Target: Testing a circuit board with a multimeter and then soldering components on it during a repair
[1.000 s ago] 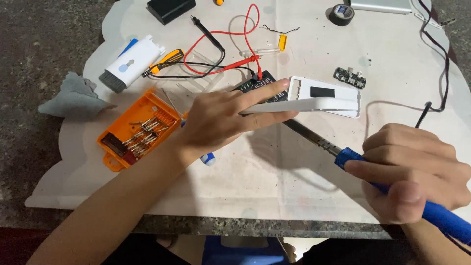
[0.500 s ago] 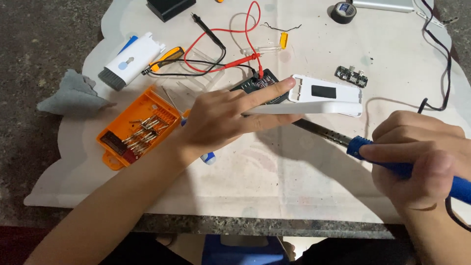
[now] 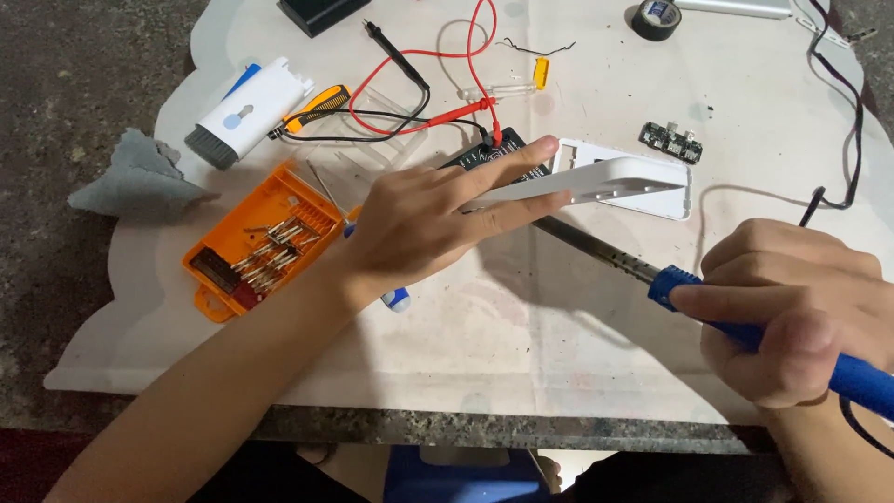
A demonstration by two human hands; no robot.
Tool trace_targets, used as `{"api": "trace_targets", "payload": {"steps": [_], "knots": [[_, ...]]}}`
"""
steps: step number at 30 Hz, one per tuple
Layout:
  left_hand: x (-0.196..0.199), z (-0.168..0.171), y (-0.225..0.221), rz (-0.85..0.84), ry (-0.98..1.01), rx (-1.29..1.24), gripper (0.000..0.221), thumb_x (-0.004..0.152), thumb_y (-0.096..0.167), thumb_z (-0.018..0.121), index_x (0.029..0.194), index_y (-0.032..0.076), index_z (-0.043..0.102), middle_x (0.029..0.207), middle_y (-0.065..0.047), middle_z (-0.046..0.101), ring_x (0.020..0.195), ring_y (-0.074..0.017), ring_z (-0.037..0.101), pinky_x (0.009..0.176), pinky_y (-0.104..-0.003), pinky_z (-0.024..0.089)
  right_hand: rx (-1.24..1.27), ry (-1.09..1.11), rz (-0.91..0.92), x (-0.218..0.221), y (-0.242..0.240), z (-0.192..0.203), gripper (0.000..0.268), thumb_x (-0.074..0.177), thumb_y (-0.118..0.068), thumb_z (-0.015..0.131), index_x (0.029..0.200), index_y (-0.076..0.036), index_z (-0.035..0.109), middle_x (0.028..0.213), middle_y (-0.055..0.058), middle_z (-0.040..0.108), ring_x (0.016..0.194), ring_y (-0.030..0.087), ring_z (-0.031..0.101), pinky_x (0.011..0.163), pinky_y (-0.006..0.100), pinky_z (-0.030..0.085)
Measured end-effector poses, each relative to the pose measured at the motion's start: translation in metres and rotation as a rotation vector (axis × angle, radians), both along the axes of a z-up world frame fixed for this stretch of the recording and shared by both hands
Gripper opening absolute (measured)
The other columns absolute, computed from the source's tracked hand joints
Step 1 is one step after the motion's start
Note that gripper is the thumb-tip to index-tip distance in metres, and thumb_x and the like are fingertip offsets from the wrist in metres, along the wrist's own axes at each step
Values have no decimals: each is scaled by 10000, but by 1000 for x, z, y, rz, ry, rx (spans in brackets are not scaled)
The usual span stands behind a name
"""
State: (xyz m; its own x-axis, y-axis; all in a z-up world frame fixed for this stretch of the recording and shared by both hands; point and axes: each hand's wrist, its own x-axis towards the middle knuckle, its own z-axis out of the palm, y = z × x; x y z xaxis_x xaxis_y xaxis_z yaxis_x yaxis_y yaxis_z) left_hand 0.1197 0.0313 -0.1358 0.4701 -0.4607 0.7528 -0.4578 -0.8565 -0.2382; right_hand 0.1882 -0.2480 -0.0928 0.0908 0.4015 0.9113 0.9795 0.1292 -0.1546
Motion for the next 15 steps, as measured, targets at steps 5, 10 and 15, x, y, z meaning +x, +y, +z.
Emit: {"api": "trace_targets", "payload": {"steps": [5,10,15], "knots": [[-1,2,-1,11,13,-7,666,1071,-121,564,1509,379,522,1522,34,639,585,-84,423,500,-186,352,-63,12,-17,-5,0,6,706,1059,-199,177,500,39,536,401,136,409,349,257,384,396,352,264],[-1,3,-2,28,19,9,703,1048,-141,551,1512,386,519,1522,40,641,573,-80,407,488,-187,329,-83,-19,-3,-2,-1,5,725,1076,-218,168,506,33,540,403,128,424,350,254,402,389,349,271],[-3,4,-5,62,31,-13,580,1112,-11,709,1516,370,543,1530,57,616,639,-93,517,545,-207,444,7,6,9,3,1,-3,672,1069,-209,186,534,19,522,407,134,423,343,257,392,384,355,262]]}}
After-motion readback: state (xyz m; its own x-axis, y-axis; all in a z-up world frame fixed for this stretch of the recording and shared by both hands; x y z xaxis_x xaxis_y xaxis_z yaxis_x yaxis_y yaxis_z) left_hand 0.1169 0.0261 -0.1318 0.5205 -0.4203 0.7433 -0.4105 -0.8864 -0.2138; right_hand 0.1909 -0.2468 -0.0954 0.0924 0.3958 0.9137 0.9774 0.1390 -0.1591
